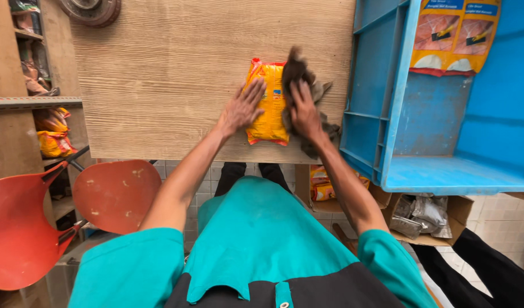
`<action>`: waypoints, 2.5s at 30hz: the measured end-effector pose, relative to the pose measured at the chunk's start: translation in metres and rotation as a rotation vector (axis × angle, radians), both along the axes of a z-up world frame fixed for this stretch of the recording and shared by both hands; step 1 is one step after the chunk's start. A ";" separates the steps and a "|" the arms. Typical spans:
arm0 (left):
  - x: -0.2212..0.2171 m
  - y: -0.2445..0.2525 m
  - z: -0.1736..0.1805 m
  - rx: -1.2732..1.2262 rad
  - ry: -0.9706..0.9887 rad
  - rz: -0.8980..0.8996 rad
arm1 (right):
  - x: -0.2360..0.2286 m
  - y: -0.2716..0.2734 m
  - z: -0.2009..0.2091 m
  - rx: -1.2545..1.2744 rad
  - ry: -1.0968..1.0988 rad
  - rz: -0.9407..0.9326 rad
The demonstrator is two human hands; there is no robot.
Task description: The person wipes grout bags with a cloth and places them into a blue crate.
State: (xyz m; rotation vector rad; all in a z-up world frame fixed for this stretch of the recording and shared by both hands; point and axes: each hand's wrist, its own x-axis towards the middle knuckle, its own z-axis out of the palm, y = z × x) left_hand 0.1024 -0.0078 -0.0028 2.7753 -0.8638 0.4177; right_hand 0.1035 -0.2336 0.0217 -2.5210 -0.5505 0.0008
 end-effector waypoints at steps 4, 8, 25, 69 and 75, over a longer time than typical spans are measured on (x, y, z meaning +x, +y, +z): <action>-0.061 0.001 -0.005 0.101 0.022 0.090 | 0.022 0.028 0.004 0.075 0.053 -0.155; -0.077 0.004 -0.013 -0.047 0.300 0.130 | -0.043 0.036 -0.005 -0.026 -0.260 0.144; -0.075 0.020 -0.004 -0.025 0.171 0.038 | 0.001 -0.035 -0.005 -0.328 -0.180 -0.214; -0.046 -0.018 0.001 -0.865 1.124 0.841 | -0.091 0.062 0.004 0.402 0.879 -1.043; -0.043 -0.024 0.005 -1.103 1.208 0.856 | -0.063 0.056 0.024 1.198 1.155 -0.862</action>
